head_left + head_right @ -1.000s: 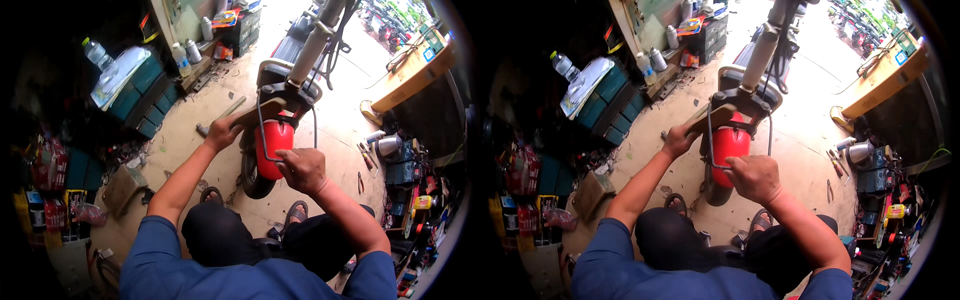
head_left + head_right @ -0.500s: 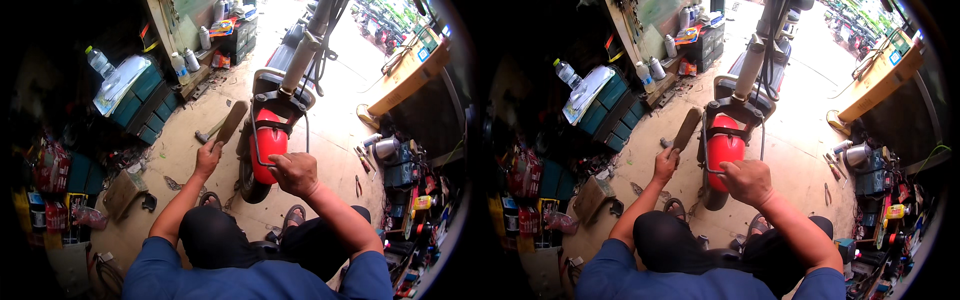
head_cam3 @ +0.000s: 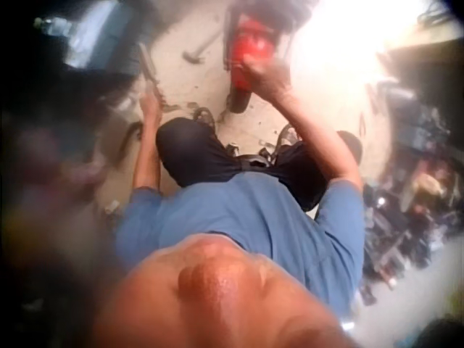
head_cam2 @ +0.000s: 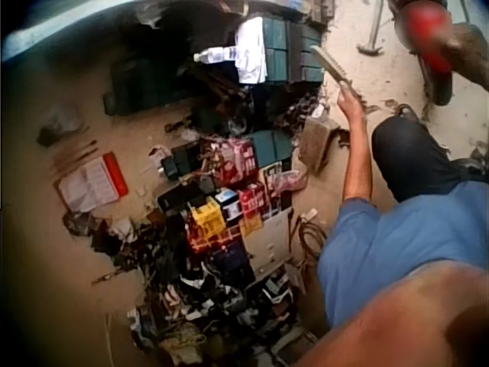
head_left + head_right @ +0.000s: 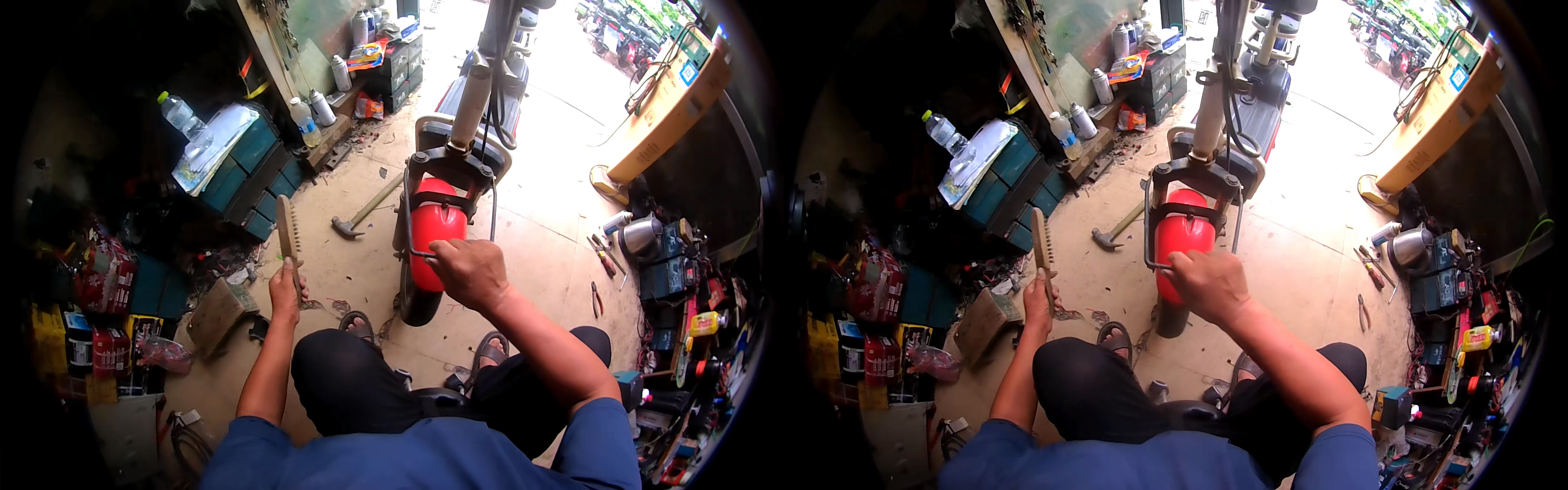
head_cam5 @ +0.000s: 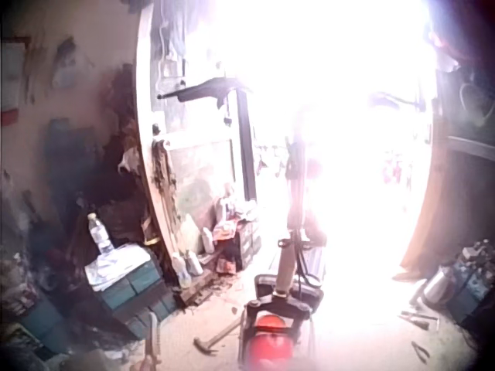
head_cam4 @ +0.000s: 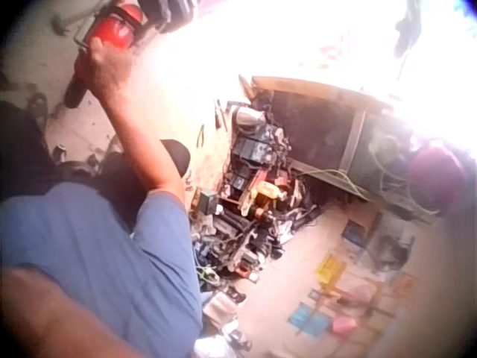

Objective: The person cleans the front fork of a motorcycle with a wooden-handled brush and then uses an L-key to tighten or adjust a bolt on the front assembly.

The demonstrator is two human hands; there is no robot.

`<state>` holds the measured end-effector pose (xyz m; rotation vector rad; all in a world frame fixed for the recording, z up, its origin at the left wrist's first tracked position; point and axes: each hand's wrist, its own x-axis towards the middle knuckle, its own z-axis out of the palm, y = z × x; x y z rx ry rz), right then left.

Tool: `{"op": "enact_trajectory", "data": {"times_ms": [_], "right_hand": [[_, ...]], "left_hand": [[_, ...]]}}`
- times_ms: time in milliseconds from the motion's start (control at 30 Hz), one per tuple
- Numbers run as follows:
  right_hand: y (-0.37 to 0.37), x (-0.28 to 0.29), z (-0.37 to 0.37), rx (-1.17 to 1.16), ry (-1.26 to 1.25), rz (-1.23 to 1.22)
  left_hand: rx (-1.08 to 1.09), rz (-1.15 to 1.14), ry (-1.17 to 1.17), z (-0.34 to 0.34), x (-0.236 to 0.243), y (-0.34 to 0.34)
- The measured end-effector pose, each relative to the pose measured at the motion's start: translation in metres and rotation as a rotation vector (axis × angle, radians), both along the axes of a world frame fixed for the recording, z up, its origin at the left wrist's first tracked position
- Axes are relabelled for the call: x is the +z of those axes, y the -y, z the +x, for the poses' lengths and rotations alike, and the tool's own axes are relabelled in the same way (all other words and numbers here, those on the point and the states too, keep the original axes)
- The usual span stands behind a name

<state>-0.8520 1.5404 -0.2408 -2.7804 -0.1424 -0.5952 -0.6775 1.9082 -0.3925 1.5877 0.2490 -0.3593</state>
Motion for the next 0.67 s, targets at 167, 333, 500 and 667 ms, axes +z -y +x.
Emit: {"op": "enact_trajectory", "data": {"times_ms": [167, 333, 500, 667], "right_hand": [[-0.069, 0.0, 0.043, -0.201, -0.006, 0.021], [-0.071, -0.001, 0.042, -0.149, 0.021, 0.083], [-0.08, 0.031, 0.006, 0.014, 0.297, 0.395], [-0.13, 0.062, -0.053, 0.171, -0.084, 1.344]], "left_hand": [[-0.036, -0.166, 0.201, -0.008, 0.12, 0.021], [-0.267, -0.25, 0.371, -0.025, 0.24, 0.049], [-0.468, -0.244, 0.403, -0.074, 0.283, 0.079], [-0.532, -0.135, 0.497, -0.134, 0.257, 0.116]]}}
